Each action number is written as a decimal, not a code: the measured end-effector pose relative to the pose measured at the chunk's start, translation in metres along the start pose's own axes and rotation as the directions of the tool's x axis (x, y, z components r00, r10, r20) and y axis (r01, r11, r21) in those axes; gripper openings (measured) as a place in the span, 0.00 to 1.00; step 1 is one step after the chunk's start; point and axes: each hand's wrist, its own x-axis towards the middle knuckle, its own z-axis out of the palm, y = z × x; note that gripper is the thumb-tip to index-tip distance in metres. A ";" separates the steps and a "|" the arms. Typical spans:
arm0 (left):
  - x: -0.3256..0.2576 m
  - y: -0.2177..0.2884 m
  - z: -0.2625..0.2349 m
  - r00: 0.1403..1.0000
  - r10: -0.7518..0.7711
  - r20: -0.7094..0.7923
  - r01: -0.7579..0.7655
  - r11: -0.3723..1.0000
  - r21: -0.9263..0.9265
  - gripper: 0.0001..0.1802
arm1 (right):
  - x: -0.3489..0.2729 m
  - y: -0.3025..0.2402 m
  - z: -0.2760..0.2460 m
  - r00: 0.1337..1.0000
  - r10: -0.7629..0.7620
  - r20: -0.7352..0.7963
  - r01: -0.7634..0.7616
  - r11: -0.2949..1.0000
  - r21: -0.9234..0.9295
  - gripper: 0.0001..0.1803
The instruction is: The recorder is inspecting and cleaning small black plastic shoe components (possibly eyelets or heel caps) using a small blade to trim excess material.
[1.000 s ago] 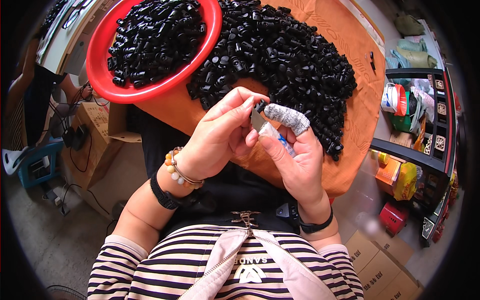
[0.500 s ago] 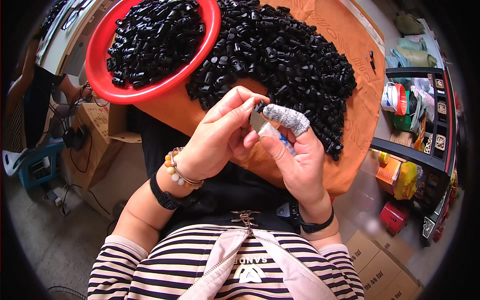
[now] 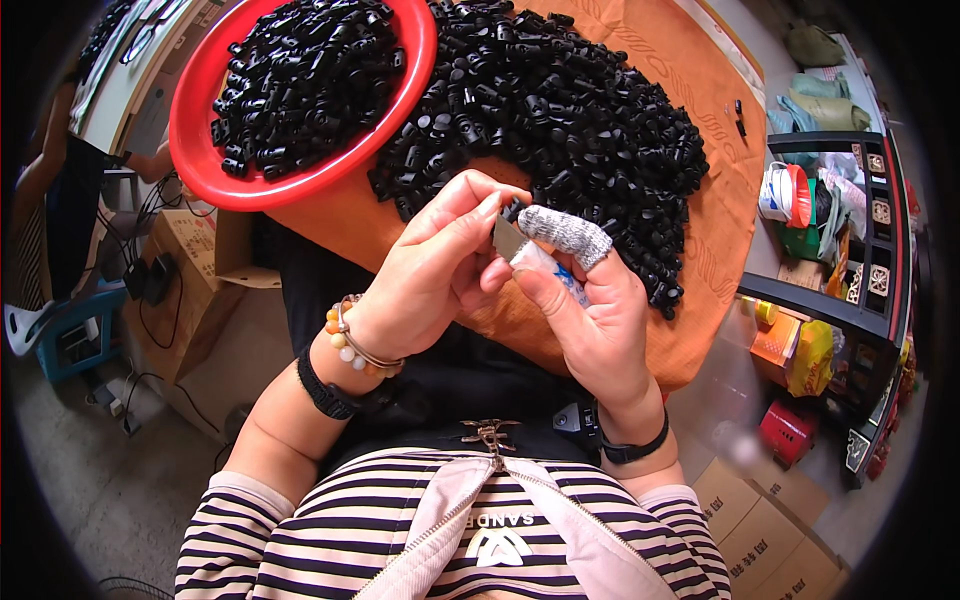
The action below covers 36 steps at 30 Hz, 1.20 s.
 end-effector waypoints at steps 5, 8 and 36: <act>-0.001 0.002 0.002 0.999 -0.023 -0.022 0.023 1.000 0.003 0.12 | 0.001 0.001 -0.002 1.000 -0.024 0.011 0.024 0.999 -0.028 0.15; -0.001 0.002 0.002 0.999 -0.031 -0.017 0.031 1.000 0.005 0.12 | 0.000 -0.001 -0.002 1.000 -0.010 0.008 0.011 1.000 -0.021 0.15; -0.004 -0.005 0.002 0.986 -0.118 0.120 0.125 0.991 -0.052 0.11 | 0.015 -0.001 0.005 0.992 0.059 -0.108 -0.037 0.979 0.200 0.26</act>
